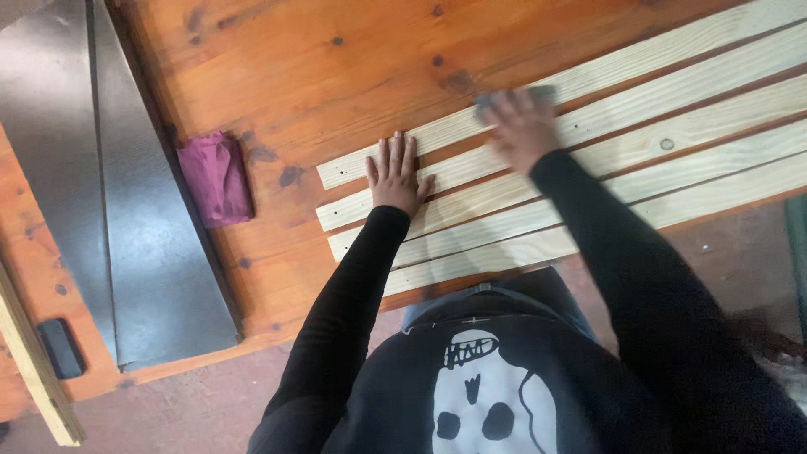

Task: The person sands several light-colored wooden planks laid on a wooden workbench using a sanding block. They move the block back and forth along the grain of each plank, working across the set of planks.

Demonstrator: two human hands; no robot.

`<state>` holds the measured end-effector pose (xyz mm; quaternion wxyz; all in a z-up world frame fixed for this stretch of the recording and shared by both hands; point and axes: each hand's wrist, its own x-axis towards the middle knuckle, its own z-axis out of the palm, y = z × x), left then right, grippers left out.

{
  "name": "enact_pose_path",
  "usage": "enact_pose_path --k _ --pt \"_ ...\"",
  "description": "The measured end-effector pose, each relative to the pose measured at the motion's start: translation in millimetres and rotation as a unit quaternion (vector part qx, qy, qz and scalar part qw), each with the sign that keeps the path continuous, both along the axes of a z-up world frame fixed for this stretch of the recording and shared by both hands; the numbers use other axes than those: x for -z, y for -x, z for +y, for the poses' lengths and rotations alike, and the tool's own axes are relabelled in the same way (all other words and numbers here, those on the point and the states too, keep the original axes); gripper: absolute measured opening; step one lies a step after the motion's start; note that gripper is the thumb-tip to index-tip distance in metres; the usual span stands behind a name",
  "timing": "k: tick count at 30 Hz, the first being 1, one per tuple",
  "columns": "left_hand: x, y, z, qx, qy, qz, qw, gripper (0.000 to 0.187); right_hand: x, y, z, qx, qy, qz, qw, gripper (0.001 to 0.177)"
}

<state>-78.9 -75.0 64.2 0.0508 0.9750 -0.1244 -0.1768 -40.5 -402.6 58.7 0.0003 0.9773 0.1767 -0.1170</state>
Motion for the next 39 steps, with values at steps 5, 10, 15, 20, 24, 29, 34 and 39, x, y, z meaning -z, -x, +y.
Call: enact_pose_path --k 5,10,15,20,24,29,34,39 --pt "9 7 1 0.013 0.009 -0.114 0.993 0.096 -32 1 -80 0.093 -0.076 0.019 0.993 0.084" --pt "15 6 2 0.005 0.013 -0.121 0.993 0.099 -14 7 -1 -0.049 -0.073 -0.029 0.996 0.084" --pt "20 3 7 0.004 0.018 -0.101 0.995 0.102 -28 11 13 -0.102 -0.112 0.071 0.986 0.073" --pt "13 1 4 0.007 0.002 -0.124 0.992 0.106 -16 -20 -140 -0.053 -0.105 0.028 0.993 0.07" --pt "-5 2 -17 -0.03 -0.023 -0.087 0.996 0.103 -49 -27 -220 -0.033 -0.139 0.062 0.988 0.074" --pt "-13 2 -124 -0.026 0.0 -0.093 0.995 0.116 -31 -23 -182 -0.044 -0.103 0.005 0.994 0.081" --pt "-14 -12 -194 -0.065 0.005 0.01 0.998 0.115 -43 -10 -133 -0.051 -0.121 0.049 0.99 0.084" --pt "0 -9 -193 -0.056 -0.043 0.002 0.998 0.115 -59 -22 -183 -0.09 -0.1 0.102 0.986 0.075"
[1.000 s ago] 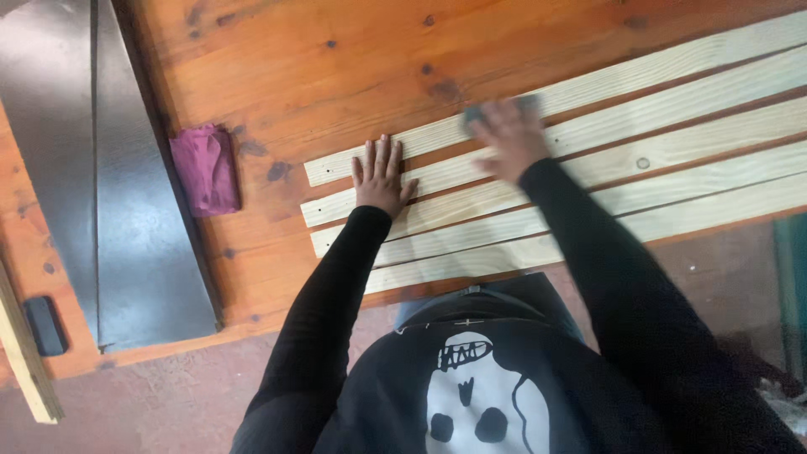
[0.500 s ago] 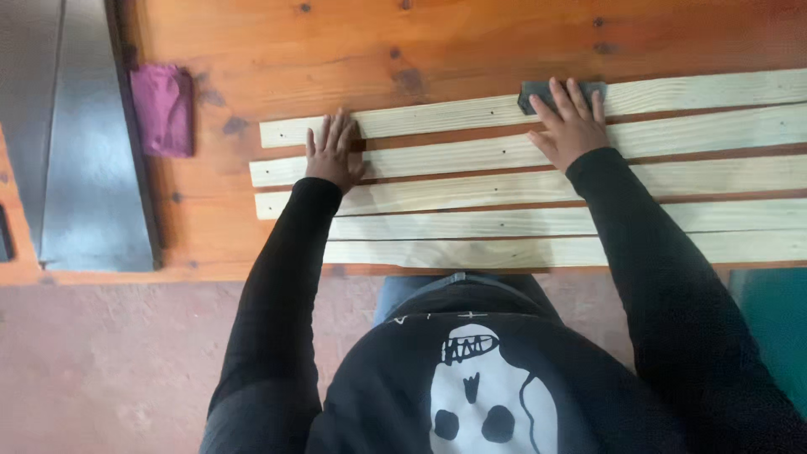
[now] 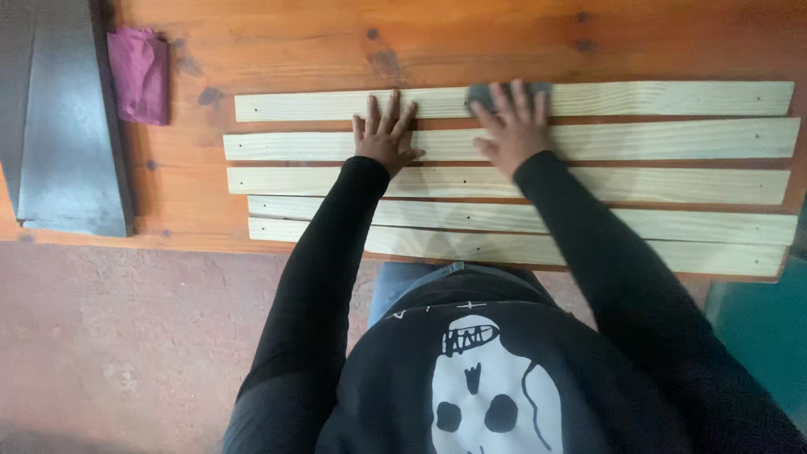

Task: The person sands several light-colored wooden planks laid on a wooden workbench using a sanding block. They move the block back and forth along the grain of each plank, working across the set of planks.

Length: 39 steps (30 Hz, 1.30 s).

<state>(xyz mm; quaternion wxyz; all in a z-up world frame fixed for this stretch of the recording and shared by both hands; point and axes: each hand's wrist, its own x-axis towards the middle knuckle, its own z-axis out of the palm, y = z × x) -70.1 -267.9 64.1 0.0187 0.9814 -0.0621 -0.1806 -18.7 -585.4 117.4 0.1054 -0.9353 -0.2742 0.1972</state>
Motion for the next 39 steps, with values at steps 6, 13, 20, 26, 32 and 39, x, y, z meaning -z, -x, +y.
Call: enact_pose_path --k 6,13,20,26,32,39 --pt "-22 -3 -6 -0.012 -0.007 0.051 0.999 0.108 13 -3 -108 0.056 -0.063 -0.091 0.992 0.067" --pt "-11 1 -6 0.001 -0.021 0.019 1.0 0.107 -3 4 28 -0.046 0.047 -0.007 0.998 0.082" --pt "8 5 -3 0.011 -0.019 -0.055 0.998 0.114 -6 0 44 -0.043 -0.009 0.043 0.998 0.075" --pt "8 8 1 0.009 -0.002 -0.05 0.999 0.111 22 1 -85 0.028 -0.015 -0.087 0.996 0.071" --pt "6 4 -4 -0.003 0.009 -0.028 1.0 0.104 2 -1 -42 0.07 0.021 -0.023 0.997 0.101" --pt "28 9 0 -0.012 0.008 -0.082 0.997 0.106 39 13 78 0.008 -0.083 -0.122 0.989 0.088"
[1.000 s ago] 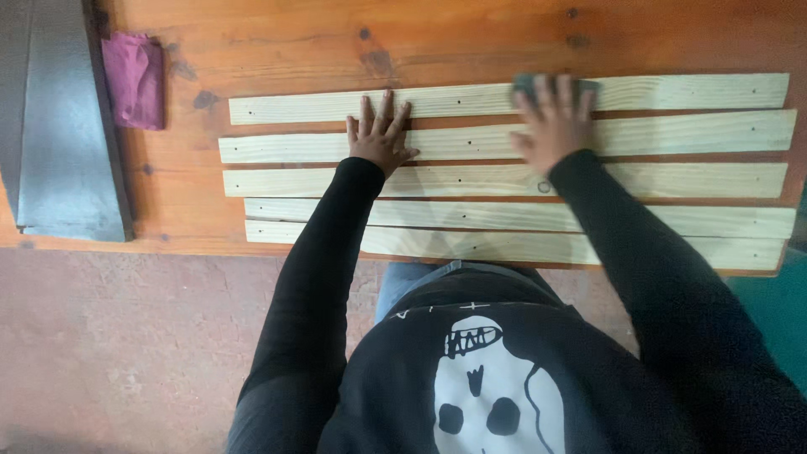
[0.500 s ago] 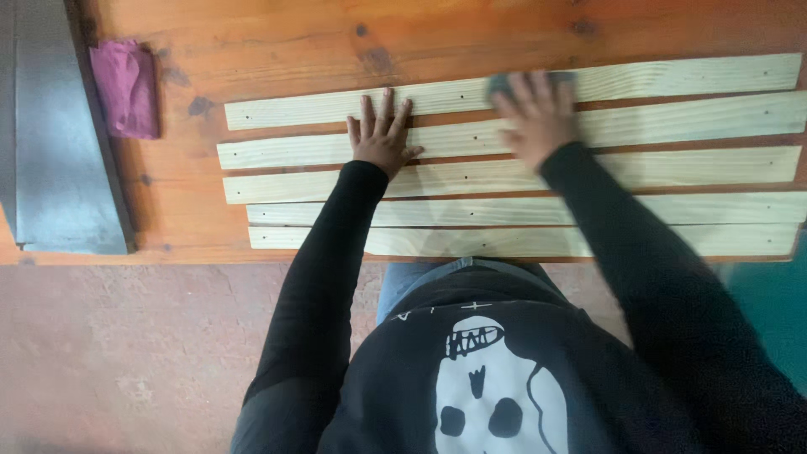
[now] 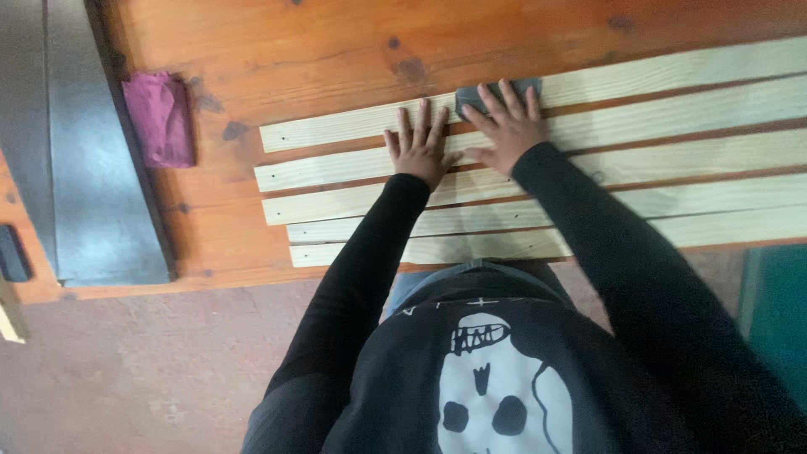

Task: The person sands several light-colored wooden planks laid on a wooden workbench using a sanding block. They move the block back and forth along the grain of each plank, working across the set of planks.

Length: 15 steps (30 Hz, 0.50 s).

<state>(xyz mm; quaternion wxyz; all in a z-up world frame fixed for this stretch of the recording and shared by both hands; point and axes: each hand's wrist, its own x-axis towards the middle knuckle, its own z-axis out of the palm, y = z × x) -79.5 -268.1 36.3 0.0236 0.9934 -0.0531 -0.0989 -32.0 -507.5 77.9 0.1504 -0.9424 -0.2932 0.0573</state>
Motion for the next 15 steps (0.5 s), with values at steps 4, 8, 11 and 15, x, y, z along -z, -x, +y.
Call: enact_pose_path --k 4,8,11,15 --pt "-27 -9 0 -0.008 0.053 0.076 0.996 0.103 -29 -18 -56 -0.003 0.093 0.152 0.984 0.078" --pt "-20 -8 5 -0.012 0.088 0.094 0.992 0.089 -40 -17 -130 0.065 0.11 0.147 0.981 0.074" --pt "-17 -9 8 -0.01 0.109 0.094 0.989 0.084 -31 -6 -135 0.137 0.08 0.136 0.978 0.083" --pt "-49 -14 7 -0.028 0.157 0.174 0.972 0.083 -26 1 -49 0.123 0.041 0.093 0.987 0.082"
